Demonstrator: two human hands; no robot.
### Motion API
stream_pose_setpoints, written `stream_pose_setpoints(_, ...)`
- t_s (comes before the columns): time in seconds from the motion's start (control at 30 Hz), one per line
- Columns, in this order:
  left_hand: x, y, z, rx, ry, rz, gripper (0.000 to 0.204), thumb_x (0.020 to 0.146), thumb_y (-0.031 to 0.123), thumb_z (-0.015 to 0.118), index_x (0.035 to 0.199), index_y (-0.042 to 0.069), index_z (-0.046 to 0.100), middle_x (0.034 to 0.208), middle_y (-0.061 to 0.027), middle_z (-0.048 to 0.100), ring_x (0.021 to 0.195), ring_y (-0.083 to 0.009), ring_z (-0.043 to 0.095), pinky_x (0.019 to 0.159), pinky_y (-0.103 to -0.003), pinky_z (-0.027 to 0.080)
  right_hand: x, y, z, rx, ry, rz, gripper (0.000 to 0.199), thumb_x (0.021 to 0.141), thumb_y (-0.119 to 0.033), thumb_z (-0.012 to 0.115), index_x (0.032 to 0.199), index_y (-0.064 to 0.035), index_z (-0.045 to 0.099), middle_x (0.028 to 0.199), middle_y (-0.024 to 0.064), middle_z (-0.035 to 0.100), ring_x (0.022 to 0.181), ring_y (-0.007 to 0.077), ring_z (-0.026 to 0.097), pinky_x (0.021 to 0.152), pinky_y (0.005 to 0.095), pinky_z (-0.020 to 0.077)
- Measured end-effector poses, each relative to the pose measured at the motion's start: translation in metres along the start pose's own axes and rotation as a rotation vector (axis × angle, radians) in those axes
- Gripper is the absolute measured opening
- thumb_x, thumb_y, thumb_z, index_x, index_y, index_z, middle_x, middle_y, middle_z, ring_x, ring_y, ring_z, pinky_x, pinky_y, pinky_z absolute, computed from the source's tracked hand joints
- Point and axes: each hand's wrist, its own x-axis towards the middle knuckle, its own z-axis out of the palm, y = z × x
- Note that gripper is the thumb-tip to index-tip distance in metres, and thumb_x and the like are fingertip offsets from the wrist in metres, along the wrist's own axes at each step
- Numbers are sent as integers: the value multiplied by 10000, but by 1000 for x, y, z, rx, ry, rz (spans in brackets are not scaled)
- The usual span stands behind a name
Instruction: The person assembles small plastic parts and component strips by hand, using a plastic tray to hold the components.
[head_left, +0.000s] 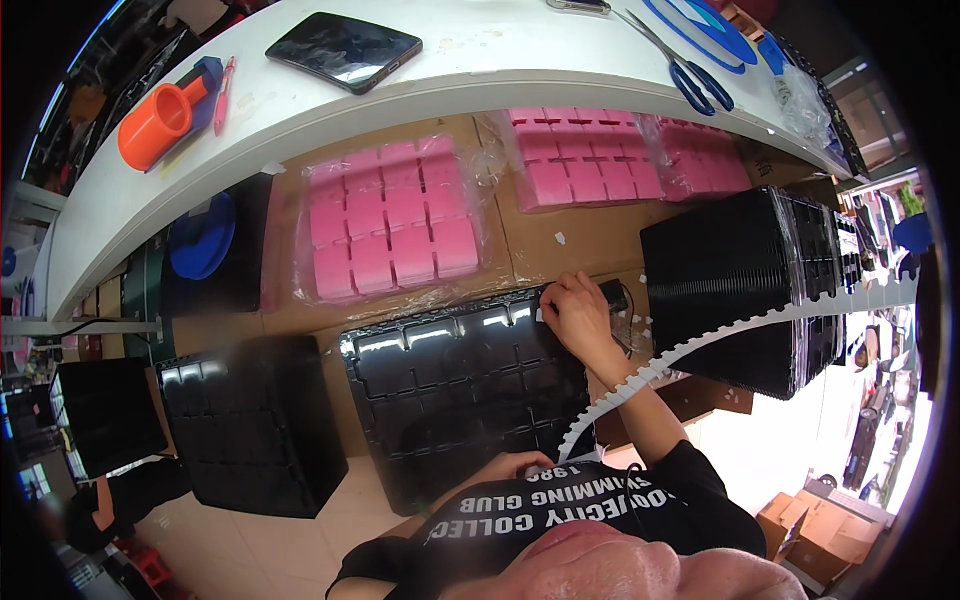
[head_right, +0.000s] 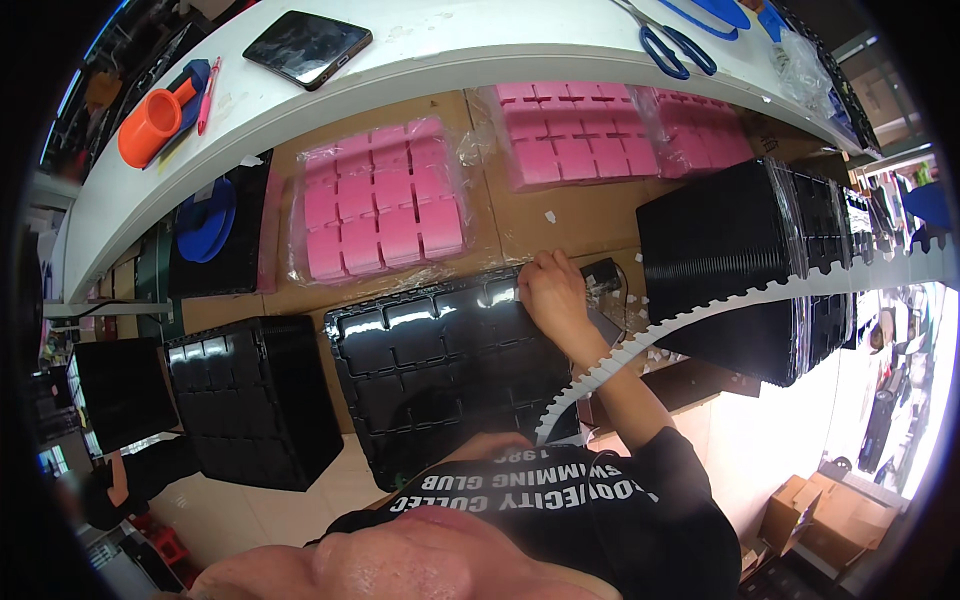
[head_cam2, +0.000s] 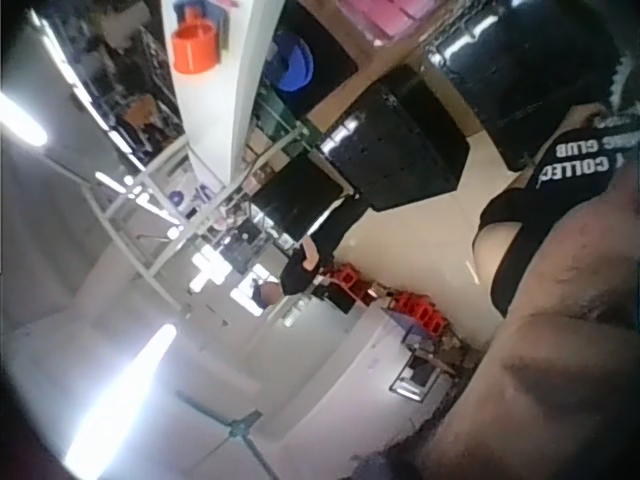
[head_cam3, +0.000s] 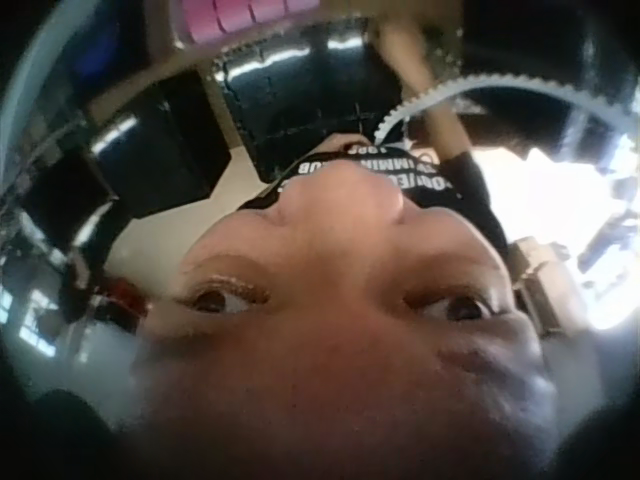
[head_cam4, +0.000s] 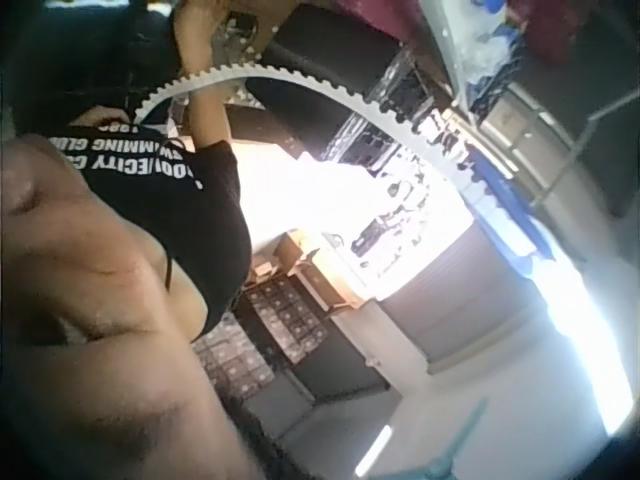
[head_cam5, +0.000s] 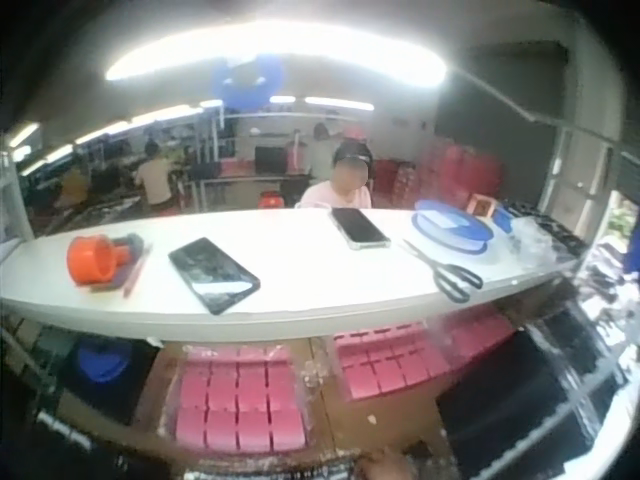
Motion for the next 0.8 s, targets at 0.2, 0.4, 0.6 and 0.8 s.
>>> stream_pose_setpoints(0.2, 4, -1, 1, 112, 6, 27, 395, 831, 201, 680, 1192, 72, 588, 948, -23, 663, 832, -83, 595, 743, -234, 463, 1, 1, 0, -55, 9, 2, 52, 691, -78, 689, 729, -65, 657, 817, 80, 590, 839, 298, 568, 759, 413, 470)
stream_pose_setpoints(0.4, 8, -12, 0, 128, 26, 37, 415, 807, 200, 683, 1190, 77, 582, 922, -32, 669, 802, -103, 616, 724, -247, 477, 6, 0, 1, -53, 15, -39, 51, 690, -78, 685, 727, -67, 652, 823, 83, 592, 847, 304, 569, 762, 412, 471)
stream_pose_setpoints(0.6, 7, 2, -5, 235, -13, -4, 388, 837, 133, 616, 1219, 94, 563, 1133, -116, 639, 1045, -231, 624, 908, -335, 463, -1, 1, 1, -110, -7, -13, 56, 702, -88, 680, 739, -67, 644, 811, 100, 592, 853, 322, 570, 752, 424, 467)
stream_pose_setpoints(0.8, 3, -7, -1, 392, -55, 50, 408, 790, 106, 660, 1186, 113, 563, 1082, -128, 652, 978, -283, 649, 825, -361, 493, -4, -8, -2, -99, -7, -48, 64, 683, -75, 676, 736, -80, 640, 796, 91, 591, 829, 316, 575, 752, 432, 461)
